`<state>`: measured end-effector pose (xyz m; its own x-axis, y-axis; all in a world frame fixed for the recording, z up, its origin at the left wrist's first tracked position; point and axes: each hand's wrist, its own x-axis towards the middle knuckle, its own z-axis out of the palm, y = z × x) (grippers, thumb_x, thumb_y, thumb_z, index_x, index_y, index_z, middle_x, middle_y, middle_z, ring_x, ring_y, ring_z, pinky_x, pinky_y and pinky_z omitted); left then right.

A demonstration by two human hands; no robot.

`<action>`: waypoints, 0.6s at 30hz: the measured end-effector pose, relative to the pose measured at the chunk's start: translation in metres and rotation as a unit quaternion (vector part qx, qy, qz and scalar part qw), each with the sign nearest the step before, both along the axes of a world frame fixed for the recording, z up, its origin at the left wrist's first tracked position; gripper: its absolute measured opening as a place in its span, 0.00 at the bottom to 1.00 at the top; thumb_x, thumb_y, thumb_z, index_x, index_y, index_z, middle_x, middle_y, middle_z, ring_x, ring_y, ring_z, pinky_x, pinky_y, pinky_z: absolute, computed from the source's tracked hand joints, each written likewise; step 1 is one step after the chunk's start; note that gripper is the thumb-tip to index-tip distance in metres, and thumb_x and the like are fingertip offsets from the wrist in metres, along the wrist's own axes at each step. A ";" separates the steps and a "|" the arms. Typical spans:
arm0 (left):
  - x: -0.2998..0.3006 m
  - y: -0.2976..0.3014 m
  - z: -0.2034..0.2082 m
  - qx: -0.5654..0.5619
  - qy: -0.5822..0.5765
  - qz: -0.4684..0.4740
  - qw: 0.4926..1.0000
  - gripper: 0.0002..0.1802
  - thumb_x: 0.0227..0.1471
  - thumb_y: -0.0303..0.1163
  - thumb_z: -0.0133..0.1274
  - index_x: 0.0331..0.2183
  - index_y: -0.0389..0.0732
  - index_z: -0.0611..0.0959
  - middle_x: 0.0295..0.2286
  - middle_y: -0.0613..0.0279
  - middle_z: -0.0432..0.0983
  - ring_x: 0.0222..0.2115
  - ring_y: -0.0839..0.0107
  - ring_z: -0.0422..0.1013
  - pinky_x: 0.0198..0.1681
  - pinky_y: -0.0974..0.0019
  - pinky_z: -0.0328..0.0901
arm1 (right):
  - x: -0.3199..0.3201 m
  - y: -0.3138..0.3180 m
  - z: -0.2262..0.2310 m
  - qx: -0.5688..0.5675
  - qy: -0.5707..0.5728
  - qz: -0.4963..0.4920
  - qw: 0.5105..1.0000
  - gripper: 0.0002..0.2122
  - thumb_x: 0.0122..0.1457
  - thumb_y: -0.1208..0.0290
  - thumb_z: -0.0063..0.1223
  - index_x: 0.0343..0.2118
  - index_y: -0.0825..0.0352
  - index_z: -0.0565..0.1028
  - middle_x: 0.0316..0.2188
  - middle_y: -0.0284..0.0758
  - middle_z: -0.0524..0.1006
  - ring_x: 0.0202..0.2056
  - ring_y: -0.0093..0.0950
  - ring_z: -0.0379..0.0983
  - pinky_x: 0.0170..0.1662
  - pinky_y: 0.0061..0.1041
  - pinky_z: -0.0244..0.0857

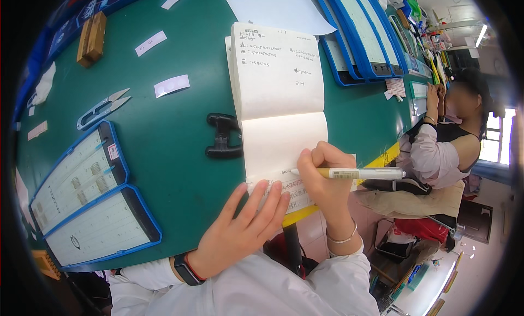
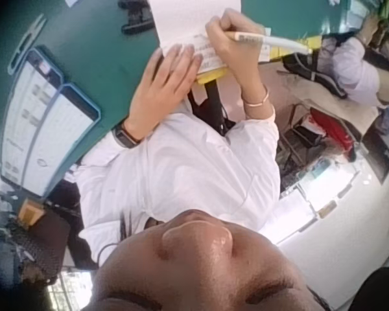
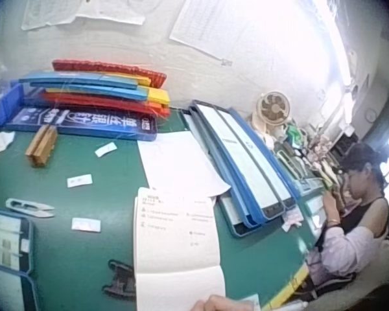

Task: Recording production data in a notebook and using wire cutters to trim components on an electronic panel.

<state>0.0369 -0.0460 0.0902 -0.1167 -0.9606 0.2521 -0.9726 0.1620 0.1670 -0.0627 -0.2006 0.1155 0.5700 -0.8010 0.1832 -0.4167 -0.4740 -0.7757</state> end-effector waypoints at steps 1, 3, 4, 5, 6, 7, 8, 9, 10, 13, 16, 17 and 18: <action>-0.002 -0.002 0.002 0.000 -0.004 -0.002 1.000 0.25 0.54 0.45 0.47 0.50 0.43 0.70 0.50 0.61 0.65 0.53 0.64 0.60 0.57 0.58 0.58 | -0.003 -0.002 0.000 0.002 -0.004 -0.002 1.000 0.15 0.46 0.85 0.52 0.12 0.68 0.58 0.08 0.27 0.57 0.12 0.12 0.50 0.15 0.16 0.46; -0.002 -0.003 0.004 0.003 -0.003 -0.002 1.000 0.25 0.54 0.45 0.46 0.50 0.43 0.70 0.50 0.62 0.65 0.53 0.64 0.60 0.57 0.58 0.58 | -0.004 -0.003 0.000 0.003 -0.007 -0.003 1.000 0.15 0.46 0.85 0.52 0.12 0.68 0.58 0.08 0.27 0.57 0.12 0.12 0.49 0.15 0.16 0.46; -0.002 -0.002 0.003 0.004 0.001 -0.001 1.000 0.24 0.54 0.45 0.46 0.50 0.43 0.70 0.50 0.62 0.65 0.53 0.64 0.60 0.57 0.58 0.58 | -0.003 -0.002 -0.001 -0.001 -0.005 -0.001 1.000 0.15 0.46 0.85 0.52 0.12 0.68 0.58 0.08 0.27 0.57 0.12 0.13 0.49 0.15 0.16 0.46; -0.002 -0.001 0.002 0.005 0.002 -0.001 1.000 0.24 0.54 0.45 0.46 0.50 0.43 0.70 0.50 0.62 0.65 0.53 0.64 0.60 0.57 0.58 0.58 | -0.003 -0.002 -0.001 -0.004 -0.005 0.000 1.000 0.15 0.46 0.85 0.52 0.12 0.68 0.58 0.08 0.27 0.57 0.12 0.13 0.49 0.15 0.16 0.46; -0.002 -0.001 0.000 0.002 0.003 -0.001 1.000 0.24 0.54 0.45 0.46 0.50 0.43 0.70 0.50 0.61 0.65 0.53 0.64 0.60 0.57 0.58 0.58 | -0.002 -0.001 -0.001 -0.005 -0.003 0.000 1.000 0.15 0.46 0.85 0.52 0.12 0.68 0.58 0.08 0.27 0.57 0.12 0.13 0.49 0.15 0.16 0.46; -0.002 -0.001 -0.002 0.000 0.005 -0.002 1.000 0.24 0.54 0.45 0.46 0.50 0.43 0.70 0.50 0.61 0.65 0.53 0.64 0.59 0.57 0.58 0.58 | -0.002 -0.002 -0.001 -0.001 -0.004 0.002 1.000 0.15 0.45 0.85 0.52 0.12 0.68 0.57 0.08 0.27 0.57 0.12 0.13 0.49 0.15 0.16 0.46; -0.002 -0.002 -0.002 -0.001 0.006 -0.003 1.000 0.24 0.54 0.45 0.46 0.50 0.43 0.70 0.50 0.61 0.65 0.53 0.64 0.59 0.57 0.58 0.58 | -0.003 -0.002 -0.001 0.003 -0.005 0.003 1.000 0.15 0.45 0.85 0.52 0.12 0.68 0.57 0.08 0.27 0.57 0.12 0.13 0.49 0.15 0.17 0.46; -0.002 -0.002 0.000 0.001 0.006 0.000 1.000 0.24 0.54 0.45 0.46 0.50 0.43 0.70 0.50 0.61 0.65 0.53 0.63 0.59 0.56 0.58 0.58 | -0.002 -0.002 -0.001 0.003 -0.005 0.003 1.000 0.15 0.45 0.85 0.52 0.12 0.68 0.57 0.08 0.27 0.57 0.12 0.13 0.49 0.15 0.17 0.46; -0.002 -0.001 0.002 0.003 0.006 0.003 1.000 0.24 0.54 0.45 0.46 0.50 0.42 0.70 0.50 0.61 0.65 0.54 0.63 0.59 0.56 0.58 0.58 | -0.002 -0.003 -0.001 -0.003 -0.004 0.010 1.000 0.15 0.45 0.85 0.52 0.12 0.68 0.57 0.08 0.27 0.57 0.12 0.13 0.49 0.15 0.17 0.45; -0.002 -0.001 0.001 0.004 0.007 0.003 1.000 0.24 0.54 0.45 0.46 0.50 0.42 0.70 0.50 0.61 0.65 0.54 0.63 0.59 0.56 0.58 0.58 | -0.002 -0.002 -0.001 -0.006 -0.006 0.013 1.000 0.15 0.45 0.86 0.51 0.12 0.68 0.57 0.08 0.27 0.57 0.12 0.13 0.49 0.15 0.17 0.45; -0.004 -0.001 0.001 0.004 0.041 0.004 0.999 0.23 0.51 0.38 0.52 0.50 0.44 0.73 0.51 0.59 0.65 0.54 0.60 0.58 0.58 0.54 0.56 | -0.004 -0.002 -0.001 -0.001 -0.005 0.013 1.000 0.15 0.45 0.86 0.51 0.12 0.68 0.57 0.08 0.27 0.56 0.12 0.13 0.48 0.15 0.17 0.45; -0.004 -0.001 0.000 0.005 0.041 0.003 0.999 0.23 0.51 0.38 0.52 0.50 0.44 0.73 0.51 0.59 0.65 0.54 0.60 0.58 0.58 0.54 0.56 | -0.004 -0.003 -0.001 0.001 -0.002 0.016 1.000 0.15 0.45 0.86 0.51 0.12 0.68 0.57 0.08 0.27 0.56 0.13 0.13 0.48 0.15 0.17 0.45; -0.004 -0.001 0.000 0.003 0.042 0.003 0.999 0.24 0.51 0.38 0.52 0.50 0.44 0.73 0.51 0.59 0.65 0.54 0.60 0.58 0.58 0.54 0.56 | -0.004 -0.003 -0.001 0.000 -0.002 0.016 1.000 0.15 0.45 0.86 0.51 0.12 0.68 0.57 0.08 0.27 0.56 0.13 0.13 0.48 0.15 0.17 0.45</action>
<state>0.0329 -0.0469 0.0902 -0.0896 -0.9628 0.2550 -0.9563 0.1547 0.2482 -0.0667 -0.2033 0.1143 0.5945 -0.7825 0.1850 -0.3984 -0.4865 -0.7775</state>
